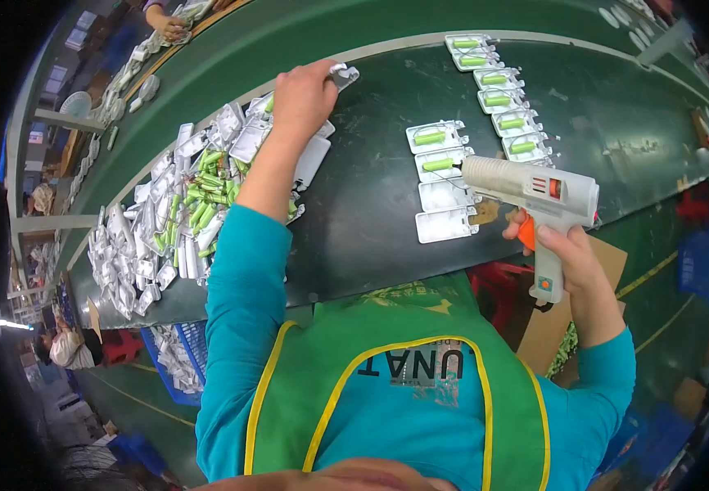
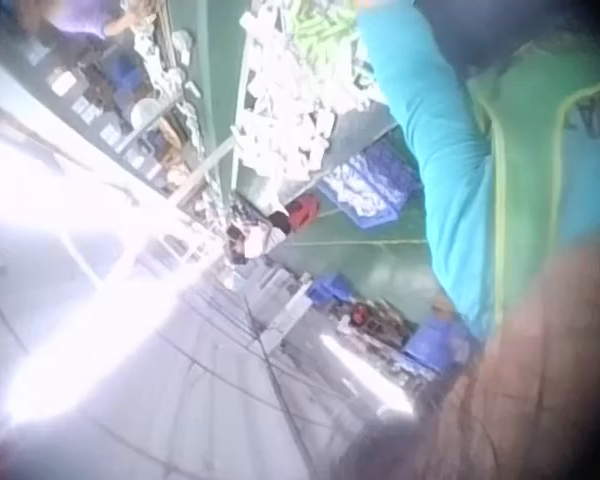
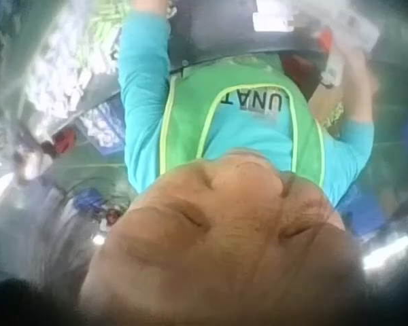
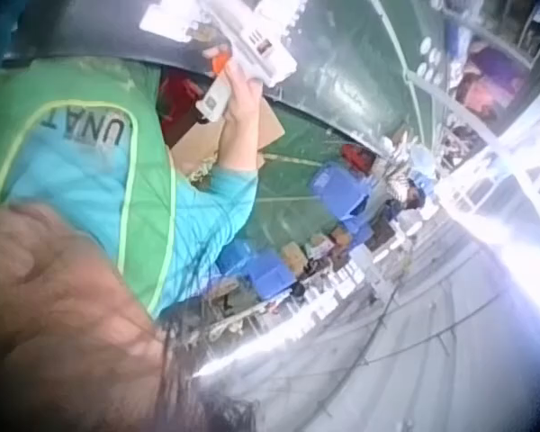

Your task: The person assembles electronic components into plastic housings using a hot glue gun, applying glue from glue sticks to secure the components.

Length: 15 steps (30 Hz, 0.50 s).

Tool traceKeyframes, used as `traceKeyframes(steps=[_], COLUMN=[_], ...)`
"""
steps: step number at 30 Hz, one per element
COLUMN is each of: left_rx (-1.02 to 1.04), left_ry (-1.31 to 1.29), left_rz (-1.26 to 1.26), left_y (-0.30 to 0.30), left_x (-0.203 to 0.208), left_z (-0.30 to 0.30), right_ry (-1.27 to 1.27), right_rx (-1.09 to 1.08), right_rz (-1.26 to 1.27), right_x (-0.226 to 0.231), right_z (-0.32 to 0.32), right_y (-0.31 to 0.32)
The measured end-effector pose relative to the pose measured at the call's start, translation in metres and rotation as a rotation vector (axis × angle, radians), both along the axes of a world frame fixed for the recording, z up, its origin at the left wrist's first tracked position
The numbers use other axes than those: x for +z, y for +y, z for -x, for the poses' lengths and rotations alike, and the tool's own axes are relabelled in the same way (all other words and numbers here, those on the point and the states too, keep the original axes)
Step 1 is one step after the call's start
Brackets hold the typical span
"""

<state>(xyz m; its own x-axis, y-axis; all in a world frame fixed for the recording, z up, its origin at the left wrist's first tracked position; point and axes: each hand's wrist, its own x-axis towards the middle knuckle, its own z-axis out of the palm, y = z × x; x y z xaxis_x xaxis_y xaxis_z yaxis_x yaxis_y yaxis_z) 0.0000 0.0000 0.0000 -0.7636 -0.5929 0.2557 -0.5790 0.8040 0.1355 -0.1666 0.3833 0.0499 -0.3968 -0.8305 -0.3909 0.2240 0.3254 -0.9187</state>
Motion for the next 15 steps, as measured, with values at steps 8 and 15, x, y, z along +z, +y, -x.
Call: traceKeyframes(steps=[8,15], left_rx=[-0.768,-0.733], left_ry=[0.147,0.302], left_rz=[-0.329,-0.21], left_y=[0.16,0.214], left_x=[-0.004,-0.057], left_z=[-0.066,-0.065], right_ry=[-0.037,0.034], right_rx=[0.108,0.219], right_rz=[-0.033,-0.111], right_x=[-0.005,-0.022], right_z=[-0.007,-0.008], right_y=[0.012,0.006])
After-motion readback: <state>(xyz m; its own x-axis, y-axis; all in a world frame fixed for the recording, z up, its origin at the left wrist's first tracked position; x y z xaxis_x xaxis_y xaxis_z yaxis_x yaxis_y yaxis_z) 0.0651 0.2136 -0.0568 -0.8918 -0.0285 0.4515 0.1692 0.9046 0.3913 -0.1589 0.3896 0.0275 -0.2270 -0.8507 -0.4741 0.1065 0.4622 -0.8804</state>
